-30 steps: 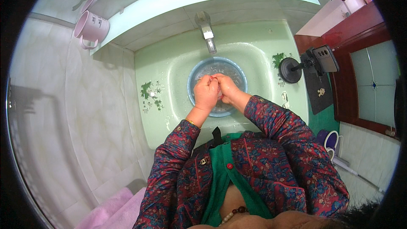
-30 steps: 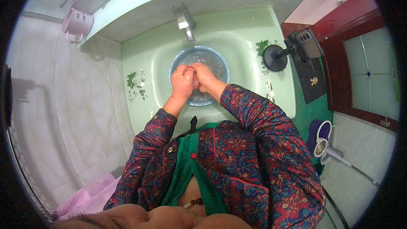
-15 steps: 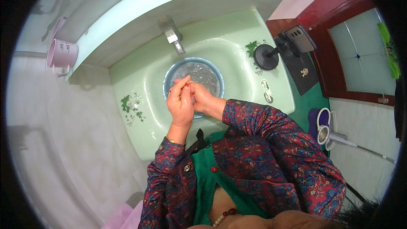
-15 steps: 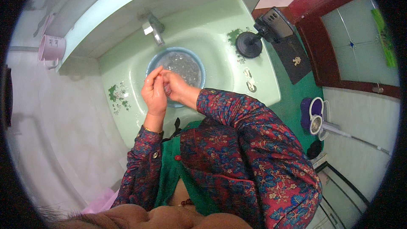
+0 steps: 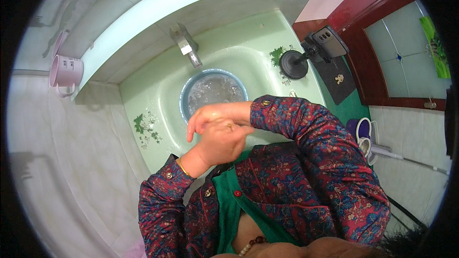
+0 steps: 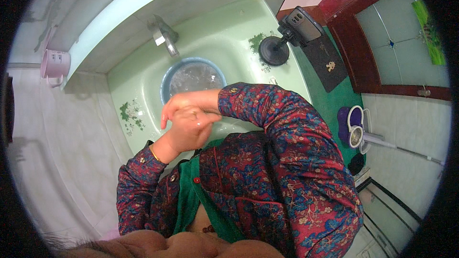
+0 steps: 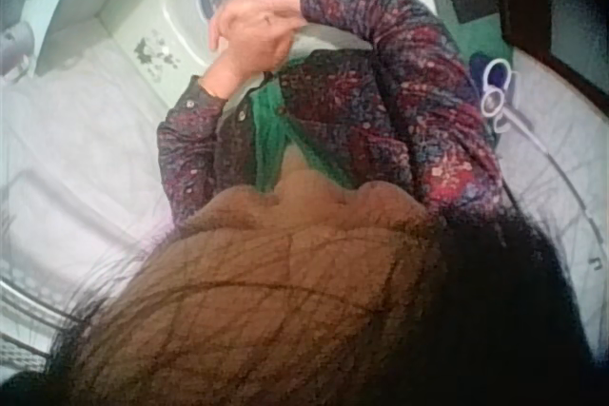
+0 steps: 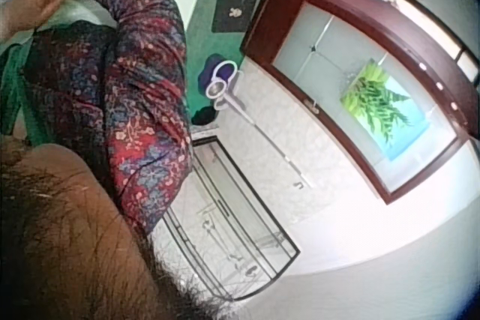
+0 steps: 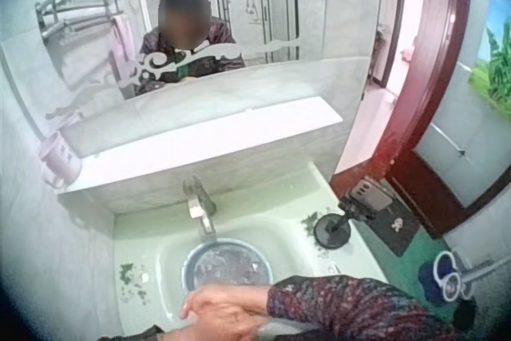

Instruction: The person wipes a tiled floor with a red cloth, then moves to a bathroom sink to rinse and wring the cloth in a blue basin under running water. After wringing, the person returns to the floor and continues wiping, then lifts a dark mat and wipes underneath it before placing the mat back.

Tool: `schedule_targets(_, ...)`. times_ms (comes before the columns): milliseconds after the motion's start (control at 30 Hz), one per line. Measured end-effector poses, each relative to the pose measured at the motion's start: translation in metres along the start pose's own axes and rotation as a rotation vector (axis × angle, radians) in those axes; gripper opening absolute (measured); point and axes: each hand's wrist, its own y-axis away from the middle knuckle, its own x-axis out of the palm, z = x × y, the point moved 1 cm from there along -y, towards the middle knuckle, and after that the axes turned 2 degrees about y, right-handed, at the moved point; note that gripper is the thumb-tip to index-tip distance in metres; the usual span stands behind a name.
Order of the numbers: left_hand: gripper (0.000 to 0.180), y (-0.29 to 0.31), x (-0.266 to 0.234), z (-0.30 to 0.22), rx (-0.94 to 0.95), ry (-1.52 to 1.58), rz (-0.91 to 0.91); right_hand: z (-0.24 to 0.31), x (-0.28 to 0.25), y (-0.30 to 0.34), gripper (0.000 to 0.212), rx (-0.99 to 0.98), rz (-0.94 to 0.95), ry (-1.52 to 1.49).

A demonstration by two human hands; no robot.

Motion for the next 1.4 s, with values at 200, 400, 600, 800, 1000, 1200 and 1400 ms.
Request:
schedule_targets(200,0.024,0.008,0.003,0.026,-0.04,0.045,-0.026,-0.025,-0.021,0.002,0.029,-0.118,-0.125,-0.159)
schedule_targets(400,0.027,0.027,-0.021,0.053,-0.286,0.222,-0.362,-0.039,-0.03,-0.004,0.017,-0.079,-0.114,-0.834)
schedule_targets(600,0.036,0.022,-0.016,0.058,-0.62,0.439,-0.968,-0.01,-0.024,-0.014,0.014,-0.671,-0.973,-0.232)
schedule_targets(800,0.042,0.007,-0.02,0.055,-0.495,0.515,-1.085,0.01,-0.001,-0.012,0.023,-0.694,-0.92,-0.227)
schedule_targets(1000,0.035,-0.005,-0.036,0.025,-0.146,0.107,-0.732,0.033,0.01,-0.001,0.027,-0.571,-0.519,-0.778)
schedule_targets(1200,0.013,-0.013,-0.035,0.001,0.021,-0.175,-0.419,0.03,0.004,0.006,0.028,-0.361,-0.402,-0.399)
schedule_targets(1400,0.014,-0.011,-0.026,0.003,0.061,-0.246,-0.311,0.023,-0.007,0.007,0.031,-0.214,-0.272,-0.229)
